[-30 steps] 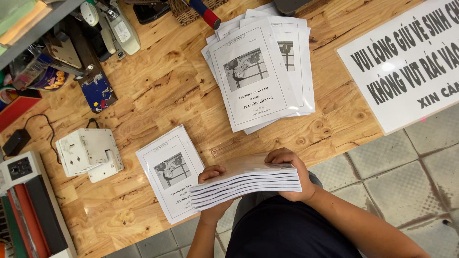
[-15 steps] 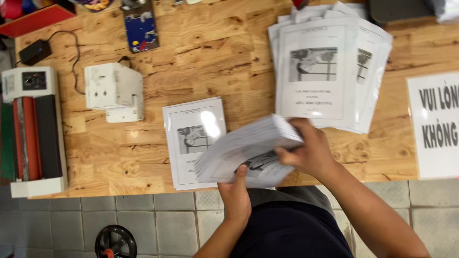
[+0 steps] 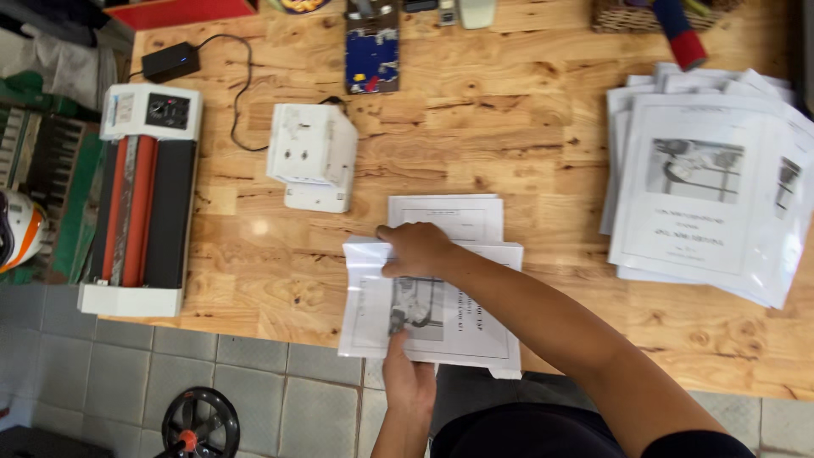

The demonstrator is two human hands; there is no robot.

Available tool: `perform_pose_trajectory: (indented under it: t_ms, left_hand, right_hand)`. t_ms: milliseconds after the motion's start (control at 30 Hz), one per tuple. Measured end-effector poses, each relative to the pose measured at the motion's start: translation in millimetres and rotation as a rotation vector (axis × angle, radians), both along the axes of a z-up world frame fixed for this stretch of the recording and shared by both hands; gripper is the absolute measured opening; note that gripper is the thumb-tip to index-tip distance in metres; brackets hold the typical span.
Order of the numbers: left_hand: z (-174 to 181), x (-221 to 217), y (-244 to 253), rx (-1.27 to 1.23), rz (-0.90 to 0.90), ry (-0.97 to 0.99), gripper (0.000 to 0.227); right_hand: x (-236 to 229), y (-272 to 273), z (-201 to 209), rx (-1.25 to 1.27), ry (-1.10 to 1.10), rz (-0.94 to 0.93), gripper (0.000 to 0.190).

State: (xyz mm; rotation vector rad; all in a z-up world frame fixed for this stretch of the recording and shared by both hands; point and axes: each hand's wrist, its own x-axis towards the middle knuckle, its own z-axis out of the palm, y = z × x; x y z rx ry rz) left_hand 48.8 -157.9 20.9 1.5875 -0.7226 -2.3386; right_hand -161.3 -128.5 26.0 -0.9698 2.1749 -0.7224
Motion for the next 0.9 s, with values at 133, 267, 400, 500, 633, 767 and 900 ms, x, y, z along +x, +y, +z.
perform_pose_trajectory:
  t_ms: [133,267,400,500,633,767,900]
  left_hand:
    - [-3,24,-18,-0.040,-0.300,-0.228,0.056]
    - [-7,63,-33,-0.186,-0.299,-0.382,0.075]
    - [-19,58,-79,-0.930,-0.397,-0.399,0.066]
    - [-21,27,-130,-1.158,-0.558,-0.222,0.055]
    - [-32,-43,-173,-0.924,-0.808,-0.158,0.059]
    - [-43,-82,-179,-0.453,-0.923,-0.195,0.055]
    - [-47,-87,-179,-0.495,-1.009,-0.146,0.051]
  right_hand:
    - [-7,-7,-20,0.066,0.040,-0.016,0.074]
    - [-8,-8,-16,0.192,0.333,0.046,0.065]
    - [1,5,-14,-0.104,0.440,-0.142,0.085]
    - [22,45,-30,-0.319,0.433,-0.476,0.067]
    - [32,125,-58,-0.223,-0.178,-1.266,0.064]
    - [37,160,-75,-0.437,-0.799,-1.514,0.054]
    - [52,138,-74,-0.318,-0.712,-1.338,0.060]
